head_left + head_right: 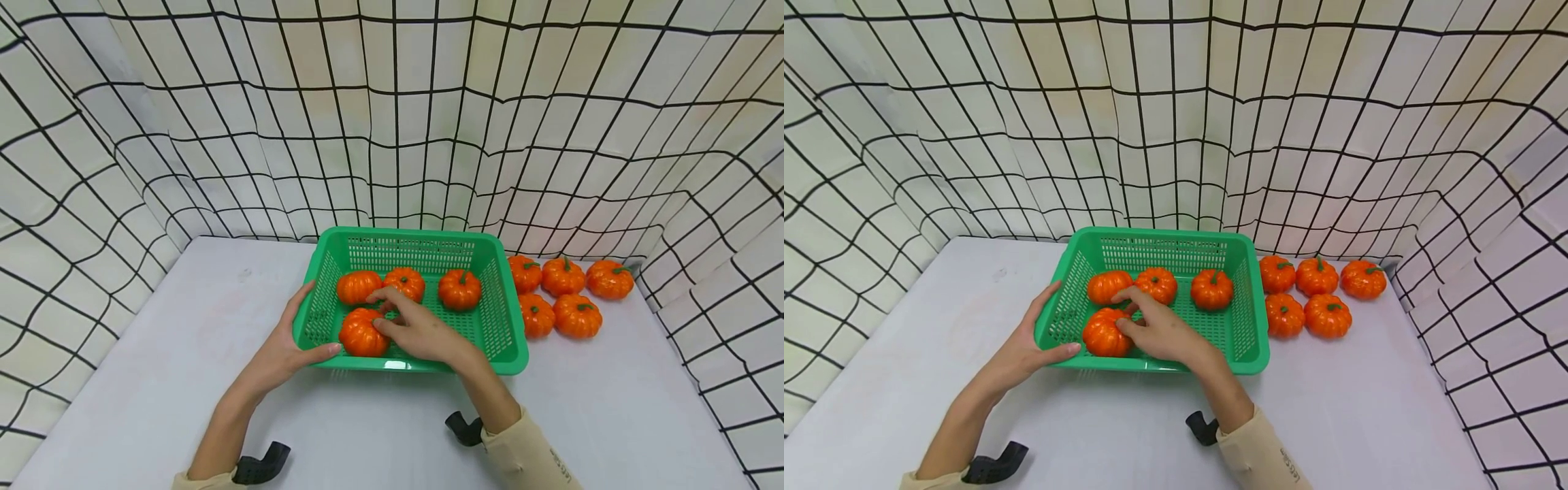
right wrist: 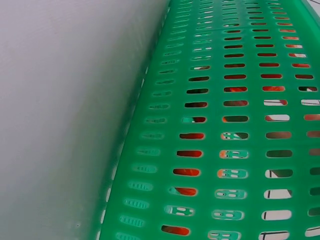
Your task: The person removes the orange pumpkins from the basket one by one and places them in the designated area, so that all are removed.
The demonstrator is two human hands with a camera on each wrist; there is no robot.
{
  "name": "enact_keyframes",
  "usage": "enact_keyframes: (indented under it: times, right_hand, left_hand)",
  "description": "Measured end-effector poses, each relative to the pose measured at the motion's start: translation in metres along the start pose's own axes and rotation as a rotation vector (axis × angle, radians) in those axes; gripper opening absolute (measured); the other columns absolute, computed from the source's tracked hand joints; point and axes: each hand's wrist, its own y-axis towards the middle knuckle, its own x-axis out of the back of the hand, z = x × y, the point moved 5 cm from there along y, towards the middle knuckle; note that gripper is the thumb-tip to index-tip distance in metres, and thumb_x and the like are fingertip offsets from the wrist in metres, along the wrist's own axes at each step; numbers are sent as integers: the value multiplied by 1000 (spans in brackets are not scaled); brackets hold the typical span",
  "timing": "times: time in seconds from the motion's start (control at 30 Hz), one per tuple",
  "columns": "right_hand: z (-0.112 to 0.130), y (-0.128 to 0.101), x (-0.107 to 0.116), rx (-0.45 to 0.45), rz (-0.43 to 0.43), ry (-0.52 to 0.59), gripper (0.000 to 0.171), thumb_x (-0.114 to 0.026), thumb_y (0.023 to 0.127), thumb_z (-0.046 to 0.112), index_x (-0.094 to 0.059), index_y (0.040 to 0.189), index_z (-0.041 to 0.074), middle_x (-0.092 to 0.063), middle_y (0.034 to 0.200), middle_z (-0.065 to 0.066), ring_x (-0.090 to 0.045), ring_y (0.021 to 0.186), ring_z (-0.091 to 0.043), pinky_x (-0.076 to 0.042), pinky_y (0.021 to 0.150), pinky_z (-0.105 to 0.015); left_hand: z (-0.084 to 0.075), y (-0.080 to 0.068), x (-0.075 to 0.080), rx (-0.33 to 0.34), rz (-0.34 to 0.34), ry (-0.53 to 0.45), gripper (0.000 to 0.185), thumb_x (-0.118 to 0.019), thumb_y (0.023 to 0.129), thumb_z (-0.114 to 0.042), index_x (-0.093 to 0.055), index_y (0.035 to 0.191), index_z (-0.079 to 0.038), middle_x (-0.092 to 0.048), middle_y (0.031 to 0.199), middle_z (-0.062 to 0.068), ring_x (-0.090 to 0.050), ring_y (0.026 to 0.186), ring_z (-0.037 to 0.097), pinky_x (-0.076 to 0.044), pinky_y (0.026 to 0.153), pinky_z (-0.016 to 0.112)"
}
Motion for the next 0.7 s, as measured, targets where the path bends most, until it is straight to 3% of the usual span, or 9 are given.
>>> enact_keyframes:
  times: [0.1, 0.2, 0.7]
  right_hand:
    - [2, 0, -1, 35, 14, -37, 41, -58, 107, 24, -55, 148, 27, -59, 143, -2, -60, 126, -22, -52, 107, -44]
    - [2, -1, -2, 57, 22, -63, 42, -59, 106, 25, -56, 148, 26, -57, 147, 0, -56, 132, -20, -49, 113, -44]
    - [2, 0, -4, 58, 42, -28, 55, -79, 92, 40, -55, 140, 30, -58, 138, 2, -55, 126, -19, -56, 97, -38]
  left_hand:
    - [-1, 0, 0, -7, 2, -4, 111, -82, 88, -35, -3, 165, -45, -22, 172, 17, -43, 145, 41, -46, 109, 56]
    - [-2, -1, -1, -7, 2, -8, 111, -82, 88, -36, -3, 165, -46, -21, 172, 16, -43, 145, 40, -46, 110, 56]
    - [-1, 0, 0, -21, 1, 0, 110, -81, 89, -35, -3, 165, -45, -22, 172, 17, -43, 144, 42, -48, 108, 55]
